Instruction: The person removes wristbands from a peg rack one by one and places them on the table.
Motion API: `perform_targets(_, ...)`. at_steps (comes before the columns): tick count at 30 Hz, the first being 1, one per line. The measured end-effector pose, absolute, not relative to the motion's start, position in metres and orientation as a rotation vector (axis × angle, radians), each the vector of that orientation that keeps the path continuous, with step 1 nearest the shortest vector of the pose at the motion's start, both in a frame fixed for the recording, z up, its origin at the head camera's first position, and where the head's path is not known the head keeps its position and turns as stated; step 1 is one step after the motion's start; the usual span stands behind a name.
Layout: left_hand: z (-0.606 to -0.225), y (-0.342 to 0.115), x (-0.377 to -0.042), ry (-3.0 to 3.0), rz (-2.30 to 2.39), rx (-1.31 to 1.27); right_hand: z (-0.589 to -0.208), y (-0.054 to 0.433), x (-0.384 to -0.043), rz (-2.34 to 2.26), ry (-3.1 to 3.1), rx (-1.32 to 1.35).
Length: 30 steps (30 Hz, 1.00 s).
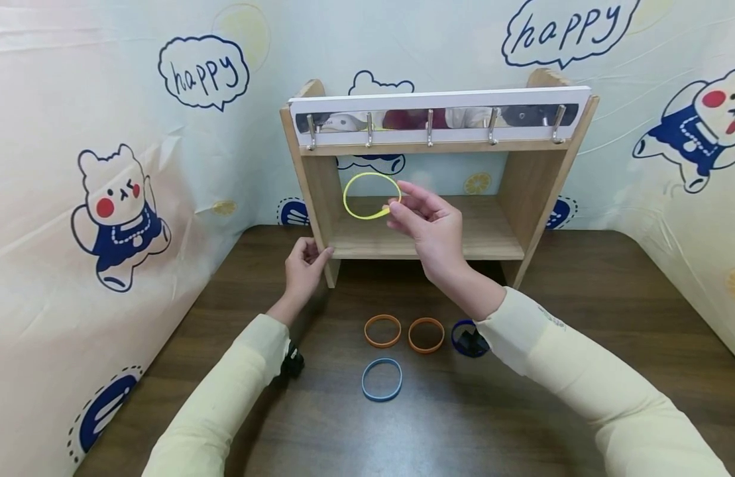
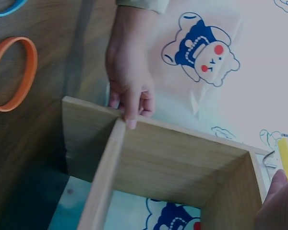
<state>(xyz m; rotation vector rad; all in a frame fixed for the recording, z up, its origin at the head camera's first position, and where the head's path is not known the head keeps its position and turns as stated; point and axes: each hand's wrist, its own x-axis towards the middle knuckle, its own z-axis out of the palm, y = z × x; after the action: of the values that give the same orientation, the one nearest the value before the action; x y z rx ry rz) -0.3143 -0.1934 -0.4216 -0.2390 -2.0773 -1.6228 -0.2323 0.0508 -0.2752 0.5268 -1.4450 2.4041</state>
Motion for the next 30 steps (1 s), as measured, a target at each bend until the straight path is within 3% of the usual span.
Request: perform_targets(30,-0.410,-0.190,-0.304,-2.126,-1.580,-0.233,-0.340,0.109,-0.205,2.436,-1.804,0.352)
